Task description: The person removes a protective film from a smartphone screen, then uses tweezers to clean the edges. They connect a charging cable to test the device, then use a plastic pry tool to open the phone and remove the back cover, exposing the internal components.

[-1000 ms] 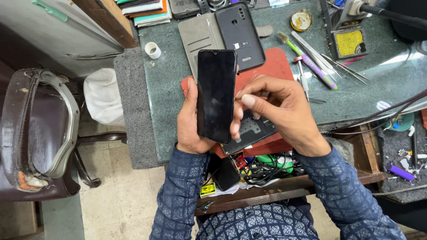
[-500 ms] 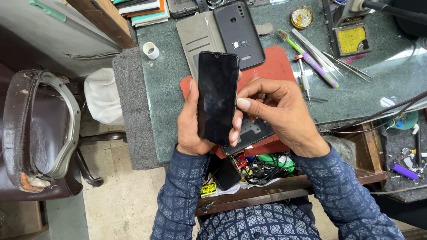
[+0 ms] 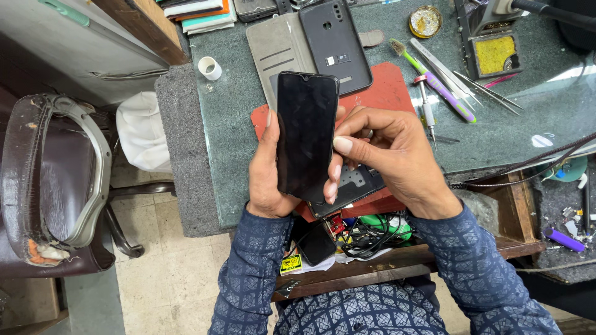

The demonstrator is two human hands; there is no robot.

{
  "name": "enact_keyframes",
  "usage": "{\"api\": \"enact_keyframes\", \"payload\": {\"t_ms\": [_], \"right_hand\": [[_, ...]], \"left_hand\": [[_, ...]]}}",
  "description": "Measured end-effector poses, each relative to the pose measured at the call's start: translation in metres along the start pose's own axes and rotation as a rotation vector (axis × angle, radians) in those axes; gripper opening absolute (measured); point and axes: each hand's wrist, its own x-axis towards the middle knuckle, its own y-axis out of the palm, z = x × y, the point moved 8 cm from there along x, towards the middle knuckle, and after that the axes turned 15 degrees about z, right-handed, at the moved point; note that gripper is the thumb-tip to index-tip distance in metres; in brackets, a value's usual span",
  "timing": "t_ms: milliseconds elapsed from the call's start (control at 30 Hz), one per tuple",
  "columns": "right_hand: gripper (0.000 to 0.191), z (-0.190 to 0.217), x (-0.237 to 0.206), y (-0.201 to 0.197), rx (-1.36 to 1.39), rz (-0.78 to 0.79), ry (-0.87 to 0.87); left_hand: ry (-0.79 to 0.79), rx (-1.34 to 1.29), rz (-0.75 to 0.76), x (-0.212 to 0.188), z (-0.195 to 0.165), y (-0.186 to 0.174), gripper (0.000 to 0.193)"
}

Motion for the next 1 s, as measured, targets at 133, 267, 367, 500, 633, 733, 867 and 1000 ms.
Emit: {"api": "enact_keyframes", "payload": {"t_ms": [133, 267, 367, 500, 633, 733, 867, 1000], "right_hand": [[0.009, -0.001, -0.001, 0.0, 0.064, 0.036, -0.014], [0.01, -0.004, -0.001, -0.001, 0.095, 0.033, -0.015], [0.01, -0.005, -0.001, -0.001, 0.101, 0.037, -0.012], [0.01, -0.005, -0.001, -0.002, 0.1, 0.029, -0.02], [0.009, -0.007, -0.001, -0.003, 0.091, 0.028, -0.02], [0.01, -0.006, -0.003, -0.007, -0.002, -0.011, -0.007], [0.018, 0.025, -0.015, -0.013, -0.681, -0.13, -0.058], [0.057, 0.047, -0.027, 0.002, -1.315, 0.106, -0.056]], "left_hand": [[-0.014, 0.007, -0.004, -0.001, 0.002, -0.001, 0.089], [-0.023, -0.019, 0.0, 0.0, 0.003, -0.003, 0.091], [-0.025, -0.042, 0.007, -0.001, 0.004, -0.003, 0.091], [-0.02, -0.041, 0.018, -0.001, 0.004, -0.003, 0.092], [-0.021, -0.032, 0.012, 0.0, 0.004, -0.002, 0.092], [0.006, 0.046, 0.02, 0.001, 0.001, 0.001, 0.094], [0.077, 0.188, -0.026, -0.001, -0.006, 0.002, 0.096], [0.178, 0.177, -0.048, -0.003, -0.013, 0.0, 0.095]]}}
